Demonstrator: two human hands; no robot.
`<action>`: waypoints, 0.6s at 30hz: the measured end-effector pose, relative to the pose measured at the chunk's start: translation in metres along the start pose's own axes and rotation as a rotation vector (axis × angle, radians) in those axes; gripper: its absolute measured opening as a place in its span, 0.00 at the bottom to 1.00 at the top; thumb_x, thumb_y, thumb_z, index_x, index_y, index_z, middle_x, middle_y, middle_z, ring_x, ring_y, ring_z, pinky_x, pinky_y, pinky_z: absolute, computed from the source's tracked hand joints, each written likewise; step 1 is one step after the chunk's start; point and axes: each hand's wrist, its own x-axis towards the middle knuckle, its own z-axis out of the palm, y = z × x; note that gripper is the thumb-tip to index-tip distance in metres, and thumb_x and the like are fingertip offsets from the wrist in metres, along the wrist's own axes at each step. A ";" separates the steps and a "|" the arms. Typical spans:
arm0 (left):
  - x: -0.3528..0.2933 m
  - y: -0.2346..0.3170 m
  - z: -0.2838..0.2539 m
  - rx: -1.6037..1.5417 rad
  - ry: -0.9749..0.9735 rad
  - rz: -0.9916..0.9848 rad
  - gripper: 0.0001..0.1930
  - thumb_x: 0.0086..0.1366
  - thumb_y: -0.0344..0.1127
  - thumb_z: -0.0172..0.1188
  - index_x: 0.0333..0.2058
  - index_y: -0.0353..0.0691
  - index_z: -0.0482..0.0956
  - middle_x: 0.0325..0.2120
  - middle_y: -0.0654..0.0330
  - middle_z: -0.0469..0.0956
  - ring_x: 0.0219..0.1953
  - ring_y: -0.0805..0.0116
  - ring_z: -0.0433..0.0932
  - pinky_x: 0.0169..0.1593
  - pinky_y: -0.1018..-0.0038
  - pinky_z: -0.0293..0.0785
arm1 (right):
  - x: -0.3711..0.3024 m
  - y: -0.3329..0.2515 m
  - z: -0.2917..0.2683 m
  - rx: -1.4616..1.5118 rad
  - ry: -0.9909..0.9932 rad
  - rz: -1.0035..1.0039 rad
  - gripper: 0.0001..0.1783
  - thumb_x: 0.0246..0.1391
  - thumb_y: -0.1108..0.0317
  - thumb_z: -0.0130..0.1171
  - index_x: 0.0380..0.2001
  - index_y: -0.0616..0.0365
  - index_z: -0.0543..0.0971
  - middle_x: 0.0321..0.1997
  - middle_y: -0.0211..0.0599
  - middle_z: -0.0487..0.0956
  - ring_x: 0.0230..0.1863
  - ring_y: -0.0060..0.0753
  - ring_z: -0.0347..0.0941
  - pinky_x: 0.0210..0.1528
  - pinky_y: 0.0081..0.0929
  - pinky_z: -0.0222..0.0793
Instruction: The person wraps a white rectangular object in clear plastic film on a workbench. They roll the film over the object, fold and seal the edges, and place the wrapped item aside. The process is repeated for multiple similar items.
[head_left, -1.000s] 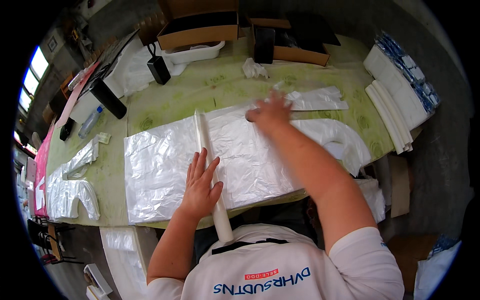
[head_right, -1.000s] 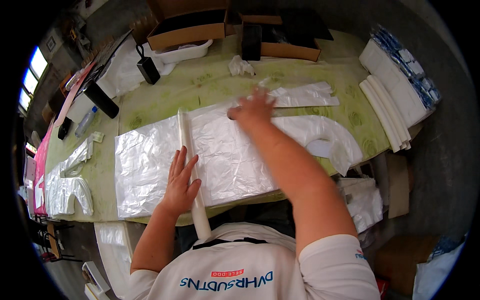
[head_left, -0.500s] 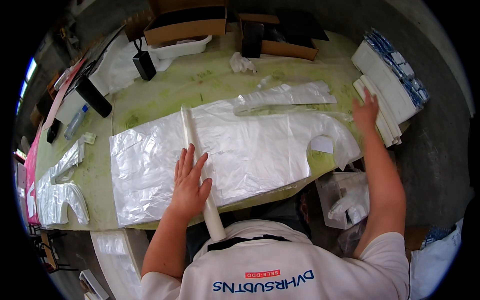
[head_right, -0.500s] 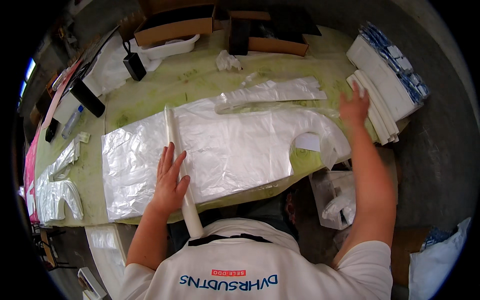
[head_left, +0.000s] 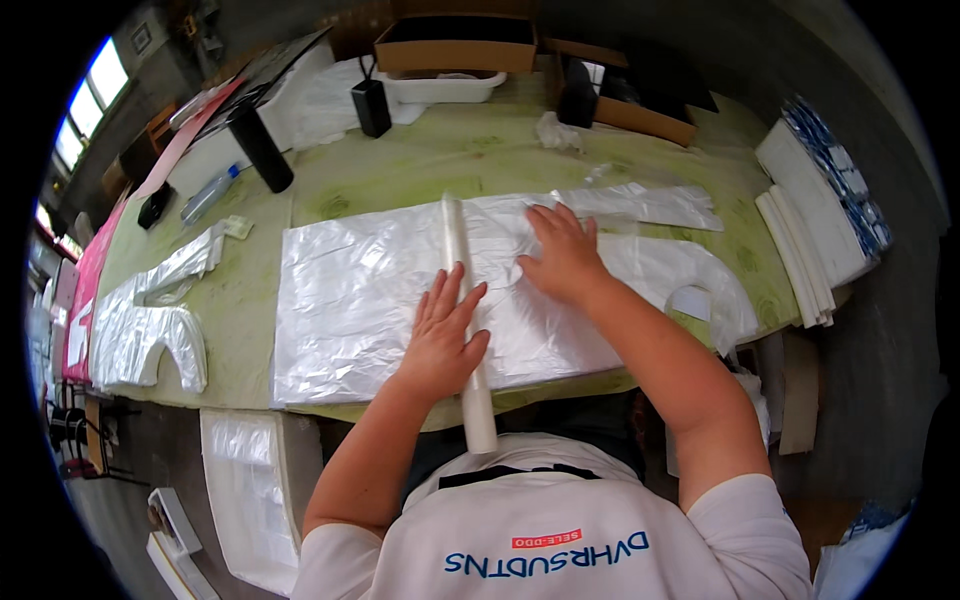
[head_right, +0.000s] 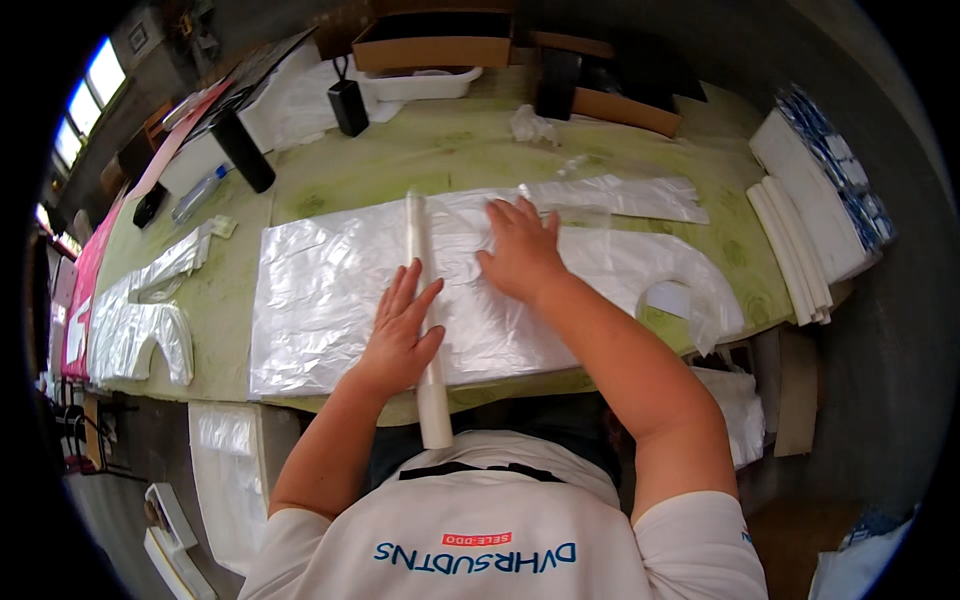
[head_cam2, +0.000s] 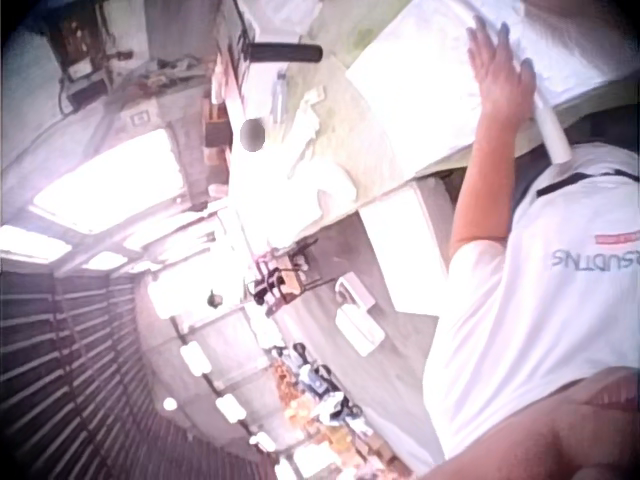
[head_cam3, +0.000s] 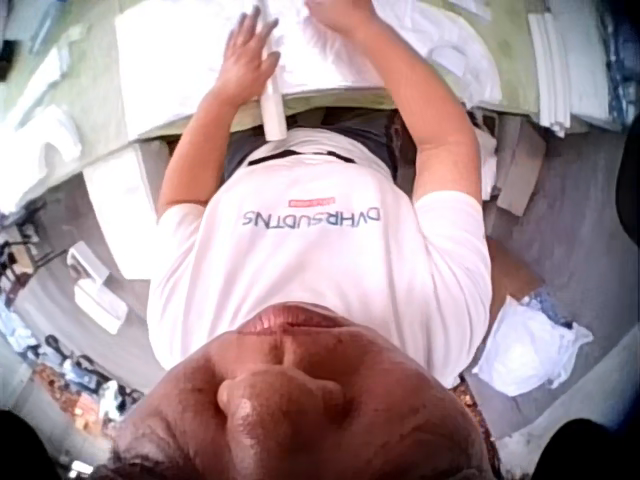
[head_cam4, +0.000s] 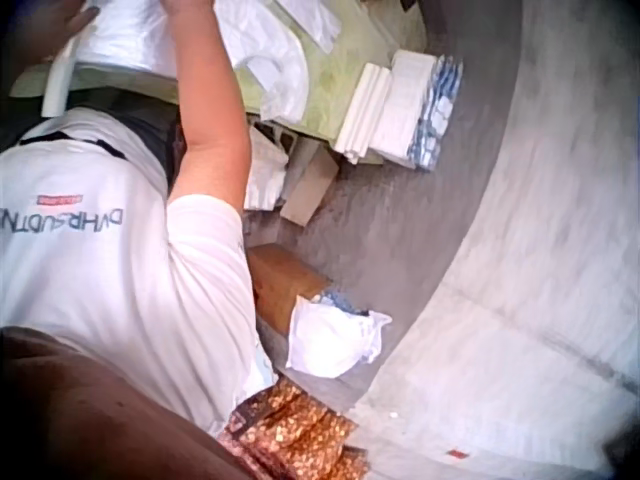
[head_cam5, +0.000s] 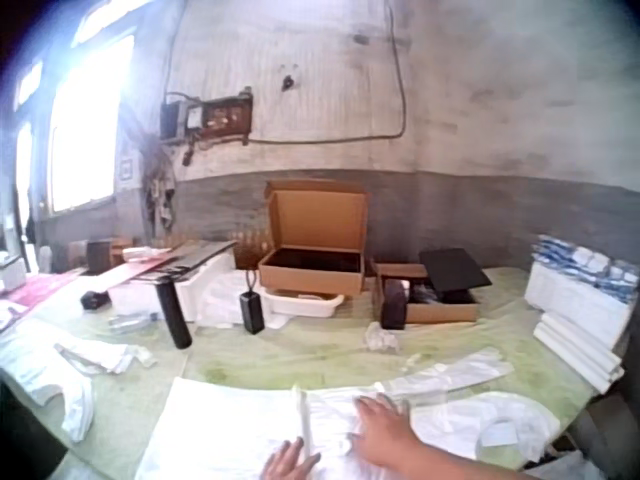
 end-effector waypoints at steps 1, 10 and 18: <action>-0.001 -0.001 -0.001 -0.036 -0.002 -0.006 0.31 0.63 0.40 0.60 0.65 0.46 0.67 0.75 0.48 0.45 0.76 0.43 0.41 0.75 0.51 0.41 | -0.003 -0.017 0.000 0.047 0.078 -0.121 0.42 0.53 0.54 0.64 0.69 0.55 0.64 0.75 0.40 0.62 0.78 0.52 0.48 0.75 0.67 0.36; -0.015 -0.016 -0.031 -0.762 0.620 0.155 0.21 0.62 0.21 0.45 0.54 0.40 0.68 0.60 0.53 0.69 0.63 0.63 0.66 0.66 0.65 0.57 | -0.066 -0.094 0.037 0.296 -0.070 -0.525 0.30 0.52 0.59 0.67 0.58 0.55 0.76 0.70 0.39 0.67 0.74 0.55 0.55 0.71 0.65 0.48; 0.033 -0.037 -0.023 -0.272 -0.056 -0.020 0.40 0.69 0.52 0.55 0.74 0.45 0.51 0.72 0.47 0.55 0.72 0.52 0.59 0.73 0.54 0.50 | -0.061 -0.075 0.043 0.418 0.170 -0.542 0.30 0.52 0.64 0.66 0.59 0.55 0.73 0.71 0.56 0.61 0.72 0.61 0.56 0.71 0.56 0.57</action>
